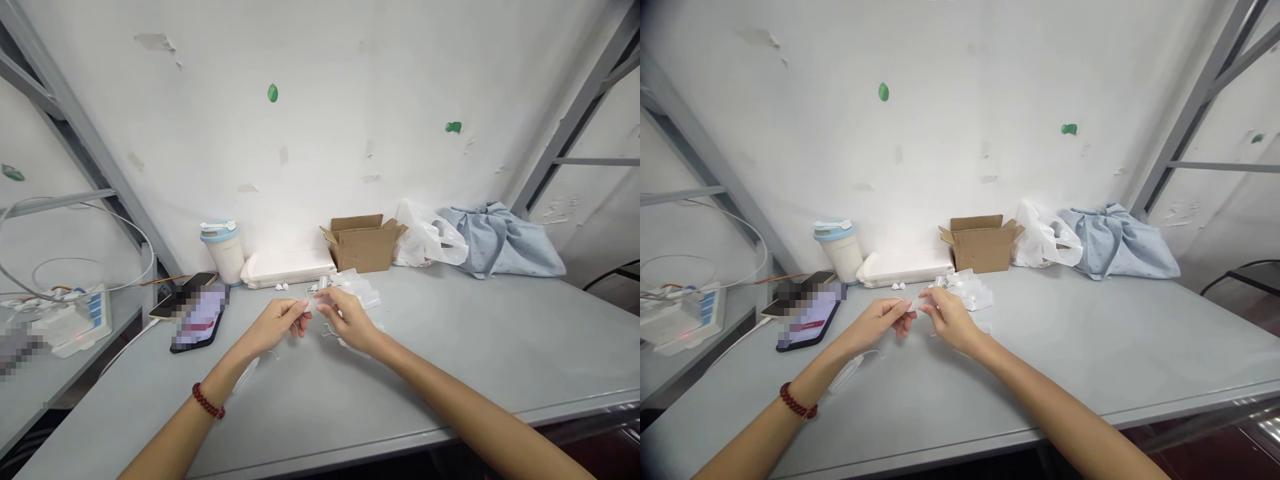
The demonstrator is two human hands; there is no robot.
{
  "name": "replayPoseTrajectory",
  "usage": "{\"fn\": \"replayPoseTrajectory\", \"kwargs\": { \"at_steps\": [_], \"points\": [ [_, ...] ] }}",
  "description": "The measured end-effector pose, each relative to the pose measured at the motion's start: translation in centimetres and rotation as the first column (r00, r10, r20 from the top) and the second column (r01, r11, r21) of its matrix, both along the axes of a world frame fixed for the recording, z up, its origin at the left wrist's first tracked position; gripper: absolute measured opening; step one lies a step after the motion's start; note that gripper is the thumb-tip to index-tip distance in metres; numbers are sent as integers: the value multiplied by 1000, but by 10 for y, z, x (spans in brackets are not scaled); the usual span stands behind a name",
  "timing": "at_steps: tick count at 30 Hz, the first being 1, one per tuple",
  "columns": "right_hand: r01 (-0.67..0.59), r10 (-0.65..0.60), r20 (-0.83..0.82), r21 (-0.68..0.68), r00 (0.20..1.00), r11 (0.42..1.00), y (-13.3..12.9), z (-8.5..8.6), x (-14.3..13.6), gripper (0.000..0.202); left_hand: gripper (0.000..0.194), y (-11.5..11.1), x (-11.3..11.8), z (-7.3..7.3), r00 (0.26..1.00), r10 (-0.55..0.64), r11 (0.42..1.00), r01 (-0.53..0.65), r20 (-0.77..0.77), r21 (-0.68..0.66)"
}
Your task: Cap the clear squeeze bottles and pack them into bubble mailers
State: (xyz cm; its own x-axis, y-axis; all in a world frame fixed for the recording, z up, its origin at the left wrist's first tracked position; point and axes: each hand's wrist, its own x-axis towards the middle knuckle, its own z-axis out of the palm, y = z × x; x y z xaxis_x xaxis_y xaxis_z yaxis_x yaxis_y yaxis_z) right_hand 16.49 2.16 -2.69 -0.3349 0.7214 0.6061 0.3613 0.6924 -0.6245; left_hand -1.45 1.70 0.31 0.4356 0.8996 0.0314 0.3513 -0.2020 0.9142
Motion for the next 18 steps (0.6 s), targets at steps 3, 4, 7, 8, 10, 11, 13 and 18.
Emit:
{"fn": "replayPoseTrajectory", "kwargs": {
  "at_steps": [3, 4, 7, 8, 10, 11, 13, 18],
  "points": [
    [-43, 33, -62, -176, 998, 983, -2, 2, 0, 17, 40, -4, 1, 0, 996, 15, 995, -7, -83, 102],
    [-59, 36, -99, -242, 994, 969, -3, 3, -1, 17, 38, -4, 2, -1, 994, 23, 987, -4, -111, 160],
    [-131, 20, -253, -431, 967, 893, -2, 2, -3, 20, 31, -6, 2, -3, 979, 68, 937, 3, -190, 350],
    [-168, 12, -310, -483, 951, 859, -1, 1, -3, 21, 28, -6, 3, -4, 973, 88, 914, 6, -212, 407],
    [-243, -3, -406, -552, 914, 798, 1, 1, -5, 24, 24, -6, 3, -5, 963, 128, 873, 5, -239, 488],
    [-272, -7, -440, -567, 898, 777, 2, 0, -5, 25, 22, -6, 4, -5, 962, 138, 865, -1, -237, 501],
    [-299, -8, -476, -566, 880, 768, 2, 1, -6, 27, 22, -5, 4, -4, 971, 124, 885, -15, -203, 465],
    [-181, 34, -316, -447, 948, 876, -4, 5, -4, 26, 38, -3, 2, 0, 992, -59, 990, 72, -112, 125]
  ]
}}
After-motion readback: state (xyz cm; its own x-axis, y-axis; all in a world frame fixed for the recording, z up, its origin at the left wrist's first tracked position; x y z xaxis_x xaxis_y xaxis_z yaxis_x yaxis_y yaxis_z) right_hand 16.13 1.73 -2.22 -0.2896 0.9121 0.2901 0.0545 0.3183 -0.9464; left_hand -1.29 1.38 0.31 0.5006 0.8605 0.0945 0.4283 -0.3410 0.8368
